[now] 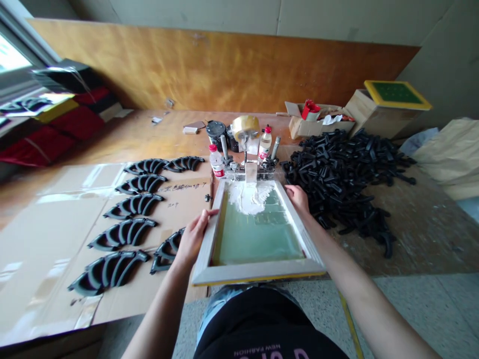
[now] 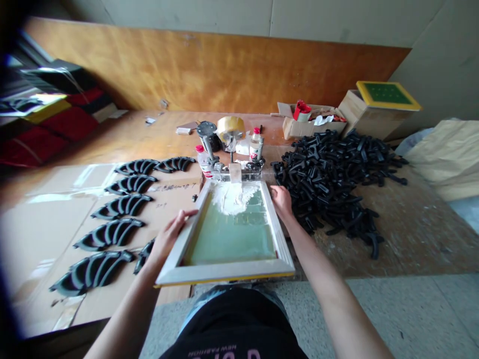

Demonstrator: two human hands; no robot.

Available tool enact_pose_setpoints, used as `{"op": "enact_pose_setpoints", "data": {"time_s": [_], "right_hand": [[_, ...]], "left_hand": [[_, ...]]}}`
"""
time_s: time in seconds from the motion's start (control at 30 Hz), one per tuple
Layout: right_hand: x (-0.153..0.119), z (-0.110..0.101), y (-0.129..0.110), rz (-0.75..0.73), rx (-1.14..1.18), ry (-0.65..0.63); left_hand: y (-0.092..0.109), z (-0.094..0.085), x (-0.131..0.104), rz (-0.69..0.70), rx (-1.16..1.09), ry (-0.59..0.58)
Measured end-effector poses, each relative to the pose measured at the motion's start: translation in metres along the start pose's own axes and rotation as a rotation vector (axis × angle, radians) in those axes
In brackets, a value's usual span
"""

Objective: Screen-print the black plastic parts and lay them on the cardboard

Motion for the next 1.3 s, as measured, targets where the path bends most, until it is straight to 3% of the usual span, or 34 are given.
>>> {"op": "enact_pose_setpoints", "data": {"time_s": [0.03,0.1,0.17,0.27,0.37,0.5,0.6,0.67,0.77,0.83,0.97,1.03,1.13,1.23,1.3], "right_hand": [[0.013,-0.008,-0.002,0.009,0.003,0.064],[0.035,-0.011,-0.030,-0.111,0.019,0.134],[0.047,0.007,-0.074,-0.293,0.003,0.090],[0.043,0.054,-0.113,-0.399,-0.116,-0.126],[0.018,0.076,-0.120,-0.427,-0.199,-0.248],[-0.035,0.063,-0.126,-0.670,-0.103,-0.342],[-0.053,0.047,-0.132,-0.808,0.027,-0.460],[-0.046,0.044,-0.133,-0.786,0.067,-0.490],[-0.033,0.046,-0.131,-0.701,0.049,-0.379],[-0.042,0.048,-0.130,-0.714,0.044,-0.307],[-0.066,0.045,-0.131,-0.804,0.103,-0.343],[-0.048,0.043,-0.130,-0.732,0.107,-0.332],[0.010,0.042,-0.128,-0.527,0.065,-0.257],[0.065,0.034,-0.113,-0.365,-0.025,-0.168],[0.088,0.015,-0.088,-0.278,-0.059,-0.064]], "left_hand": [[-0.022,0.001,-0.002,-0.045,0.009,-0.013],[-0.061,0.004,-0.002,-0.108,-0.010,-0.013],[-0.089,0.009,0.004,-0.124,-0.022,0.000],[-0.111,0.011,0.014,-0.128,-0.033,0.024],[-0.118,0.010,0.018,-0.150,-0.027,0.018],[-0.118,0.012,0.014,-0.152,-0.032,-0.024],[-0.116,0.013,0.013,-0.146,-0.065,-0.012],[-0.114,0.012,0.013,-0.134,-0.074,0.008],[-0.112,0.010,0.013,-0.141,-0.066,0.022],[-0.112,0.010,0.012,-0.161,-0.054,0.014],[-0.108,0.010,0.010,-0.153,-0.014,0.006],[-0.102,0.009,0.007,-0.160,-0.005,0.011],[-0.081,0.005,0.000,-0.175,0.007,0.010],[-0.041,-0.006,-0.005,-0.116,0.013,0.040],[-0.014,-0.010,-0.005,-0.080,0.020,0.055]]}}
Point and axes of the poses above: each hand's wrist, its own x-axis towards the middle knuckle, its own z-axis out of the palm, y = z × x, the point moved 10 cm from there along x, towards the middle knuckle, and after that the axes turned 10 degrees about y, right-handed, at the moved point
